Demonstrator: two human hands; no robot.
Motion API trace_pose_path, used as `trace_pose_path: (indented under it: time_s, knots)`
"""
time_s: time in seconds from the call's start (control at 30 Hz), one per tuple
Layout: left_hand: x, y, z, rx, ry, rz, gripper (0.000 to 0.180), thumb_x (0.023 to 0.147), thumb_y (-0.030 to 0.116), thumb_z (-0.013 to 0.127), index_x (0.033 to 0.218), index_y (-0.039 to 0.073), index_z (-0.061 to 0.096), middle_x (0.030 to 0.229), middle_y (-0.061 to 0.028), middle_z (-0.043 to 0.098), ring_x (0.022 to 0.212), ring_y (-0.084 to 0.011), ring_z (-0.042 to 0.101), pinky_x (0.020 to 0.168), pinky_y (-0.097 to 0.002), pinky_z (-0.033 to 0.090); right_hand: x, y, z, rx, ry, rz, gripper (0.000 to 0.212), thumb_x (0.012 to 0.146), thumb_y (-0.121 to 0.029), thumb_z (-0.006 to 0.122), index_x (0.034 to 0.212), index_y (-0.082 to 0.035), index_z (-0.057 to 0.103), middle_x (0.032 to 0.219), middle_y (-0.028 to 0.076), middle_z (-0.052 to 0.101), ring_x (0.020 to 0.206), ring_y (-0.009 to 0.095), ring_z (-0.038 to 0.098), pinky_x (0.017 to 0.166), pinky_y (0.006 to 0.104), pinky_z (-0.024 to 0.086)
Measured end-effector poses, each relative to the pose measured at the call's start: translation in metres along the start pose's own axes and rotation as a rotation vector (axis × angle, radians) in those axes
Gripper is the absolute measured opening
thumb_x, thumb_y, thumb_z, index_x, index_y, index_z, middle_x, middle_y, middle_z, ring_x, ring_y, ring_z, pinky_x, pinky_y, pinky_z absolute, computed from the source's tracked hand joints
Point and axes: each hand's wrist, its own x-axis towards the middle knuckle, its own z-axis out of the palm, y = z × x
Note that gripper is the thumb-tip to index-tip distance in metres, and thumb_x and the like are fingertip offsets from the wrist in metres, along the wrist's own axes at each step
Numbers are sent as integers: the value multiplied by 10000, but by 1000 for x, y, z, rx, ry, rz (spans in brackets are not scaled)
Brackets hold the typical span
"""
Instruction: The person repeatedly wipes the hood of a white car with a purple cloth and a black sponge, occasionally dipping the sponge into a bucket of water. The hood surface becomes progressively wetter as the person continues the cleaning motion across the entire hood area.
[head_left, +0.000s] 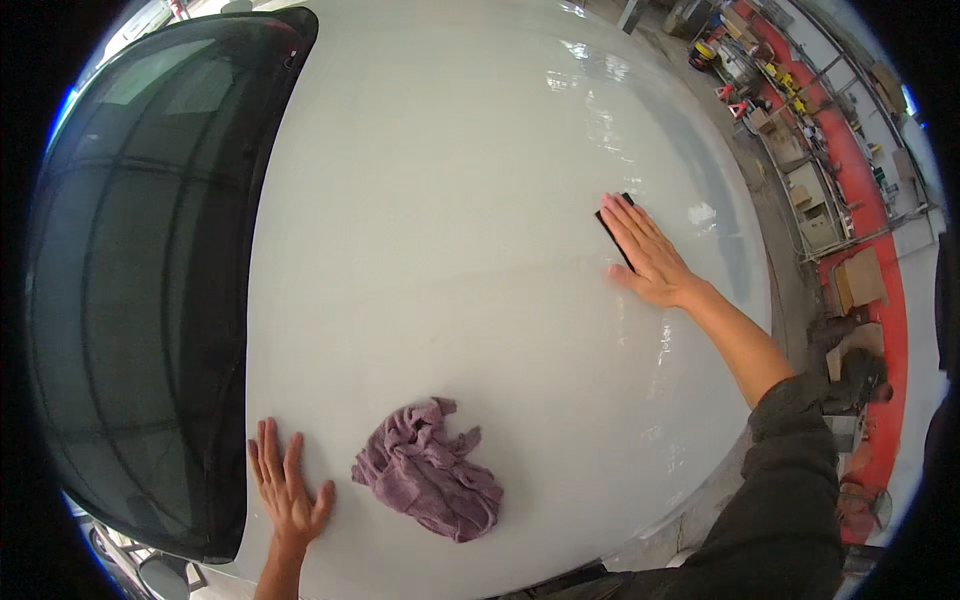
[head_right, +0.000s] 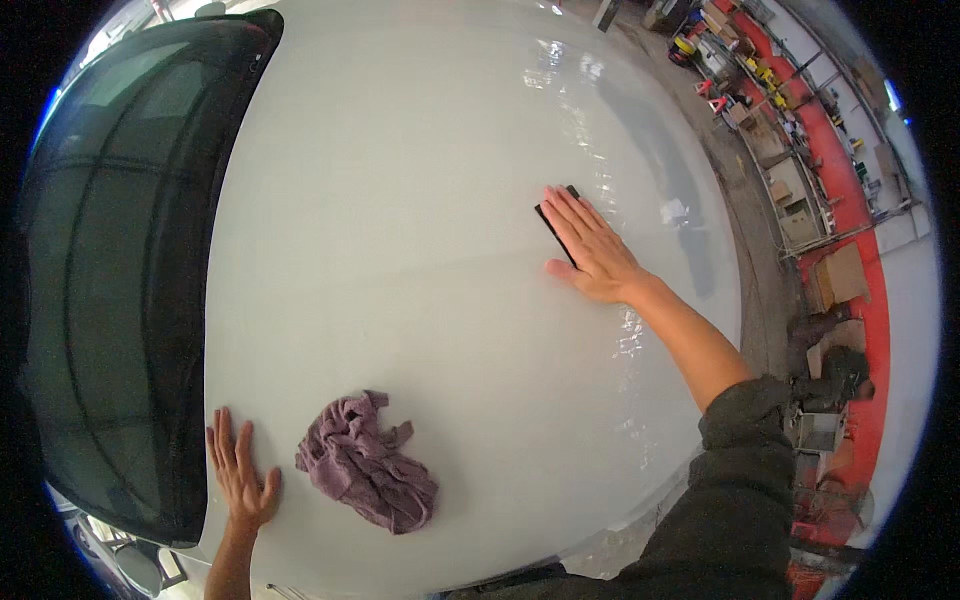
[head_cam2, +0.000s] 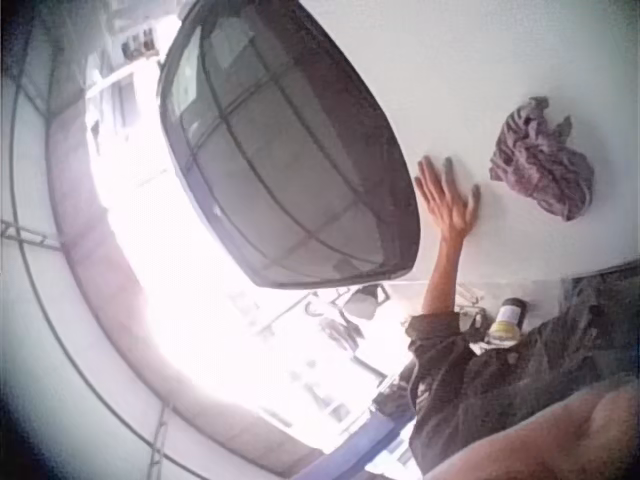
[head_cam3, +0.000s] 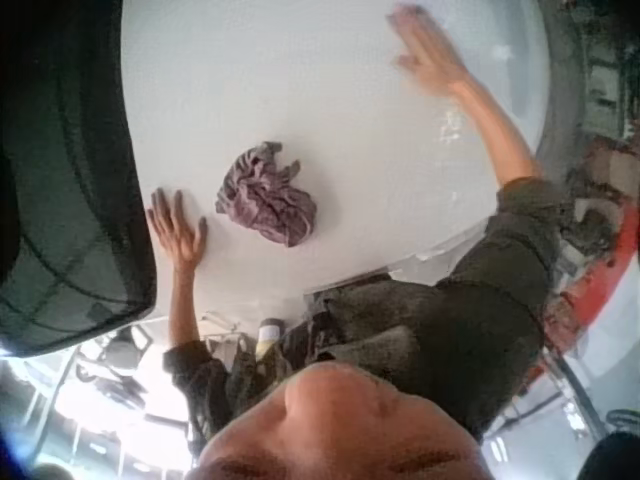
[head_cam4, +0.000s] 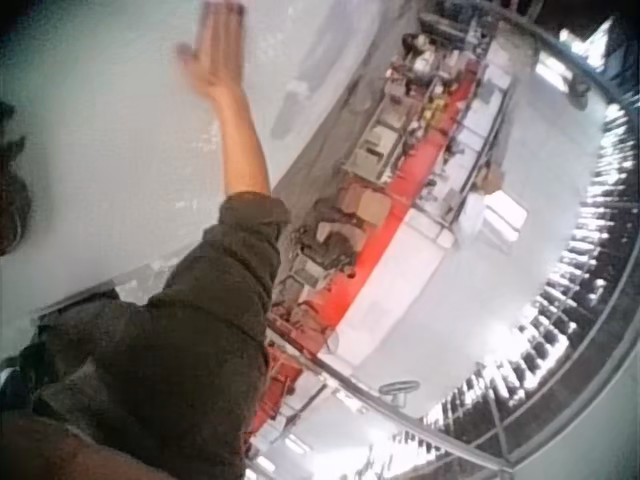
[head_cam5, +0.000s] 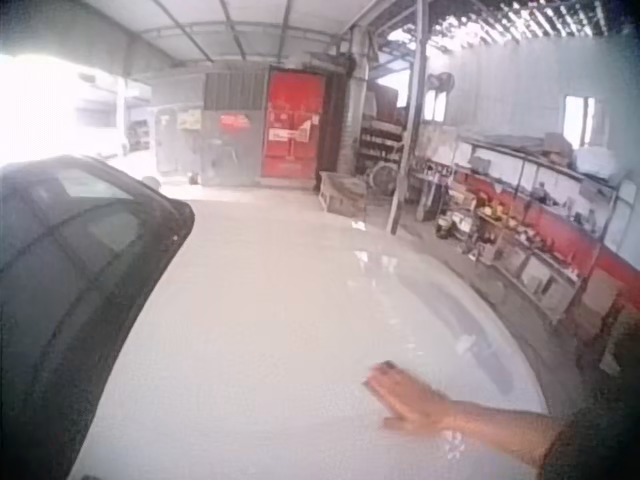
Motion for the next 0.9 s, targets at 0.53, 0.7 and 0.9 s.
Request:
trace_pose_path:
  time_s: [0.53, 0.7, 0.9]
  knots:
    - [6, 5, -7, -128, -10, 12, 704, 940, 579, 570, 1445, 90, 540, 1620, -286, 336, 1530, -462, 286, 1243, -632, 160, 292, -346, 36, 122, 141, -636, 1074, 955, -820, 337, 1605, 34, 295, 1705, 194, 235, 1595, 344, 160, 1310, 469, 112]
    - [-13, -10, -9, -57, -43, -24, 725, 945, 608, 531, 1470, 109, 526, 1644, -282, 303, 1546, -451, 266, 1257, -615, 127, 247, -247, 35, 169, 139, -598, 1012, 970, -781, 383, 1602, 7, 321, 1693, 211, 253, 1589, 337, 191, 1313, 465, 100]
    - [4, -2, 1, -91, -9, 28, 718, 940, 594, 515, 1466, 105, 514, 1640, -295, 298, 1549, -451, 259, 1255, -637, 125, 17, 79, 15, 46, 186, 196, 809, 1050, -449, 498, 1651, -14, 175, 1733, 182, 137, 1607, 353, 99, 1308, 472, 67]
